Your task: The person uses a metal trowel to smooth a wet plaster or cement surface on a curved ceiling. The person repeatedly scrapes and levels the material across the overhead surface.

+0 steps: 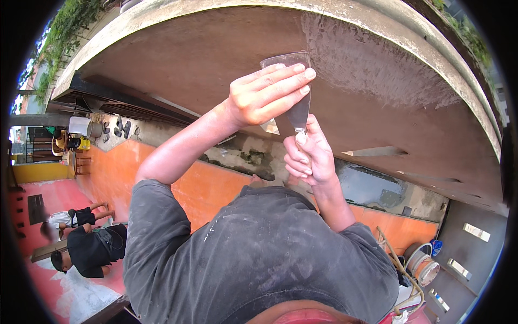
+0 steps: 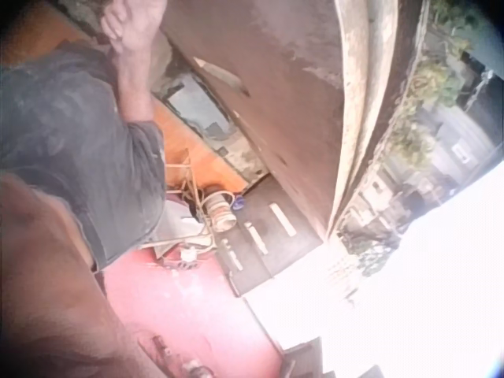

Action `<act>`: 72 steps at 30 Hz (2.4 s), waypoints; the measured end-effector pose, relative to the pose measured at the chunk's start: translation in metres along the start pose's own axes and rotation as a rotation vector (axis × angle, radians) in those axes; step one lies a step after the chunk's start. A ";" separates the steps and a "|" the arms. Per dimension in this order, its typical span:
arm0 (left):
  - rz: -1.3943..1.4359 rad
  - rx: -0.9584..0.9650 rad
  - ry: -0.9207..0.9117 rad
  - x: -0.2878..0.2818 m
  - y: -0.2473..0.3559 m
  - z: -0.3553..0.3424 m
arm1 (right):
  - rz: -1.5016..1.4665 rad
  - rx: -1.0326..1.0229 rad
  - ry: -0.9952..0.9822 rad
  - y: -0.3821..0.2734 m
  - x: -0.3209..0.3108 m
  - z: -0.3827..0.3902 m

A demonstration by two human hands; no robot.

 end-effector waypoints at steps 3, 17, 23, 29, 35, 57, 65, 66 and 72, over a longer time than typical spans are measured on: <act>-0.011 0.003 -0.007 -0.007 -0.008 -0.004 | 0.015 0.000 -0.001 -0.004 0.008 -0.005; 0.066 -0.067 -0.014 -0.017 -0.010 -0.016 | -0.075 0.054 -0.074 -0.011 0.024 -0.001; 0.040 -0.036 0.070 -0.021 -0.026 -0.024 | -0.069 0.062 -0.087 -0.020 0.036 -0.012; 0.059 -0.068 0.104 -0.020 -0.021 -0.022 | -0.111 0.061 -0.044 -0.012 0.043 -0.004; 0.097 -0.080 0.038 -0.016 -0.015 -0.018 | -0.056 0.050 -0.019 -0.016 0.042 0.004; 0.002 -0.036 0.124 -0.031 -0.036 -0.028 | -0.052 0.039 -0.067 -0.021 0.055 -0.013; -0.023 -0.044 0.115 -0.035 -0.036 -0.038 | -0.001 0.024 -0.097 -0.029 0.060 -0.015; -0.007 -0.059 0.102 -0.033 -0.032 -0.037 | 0.001 0.017 -0.093 -0.026 0.057 -0.011; 0.009 -0.077 0.109 -0.021 -0.025 -0.024 | 0.014 0.015 -0.029 -0.025 0.040 -0.007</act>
Point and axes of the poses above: each hand's wrist, its own z-axis away from the middle knuckle, its own x-axis out of the palm, y = z × x, the point moved 5 cm from there along -z, towards the middle knuckle, and after that the axes turned 12 degrees about x, right-handed, at the moved point
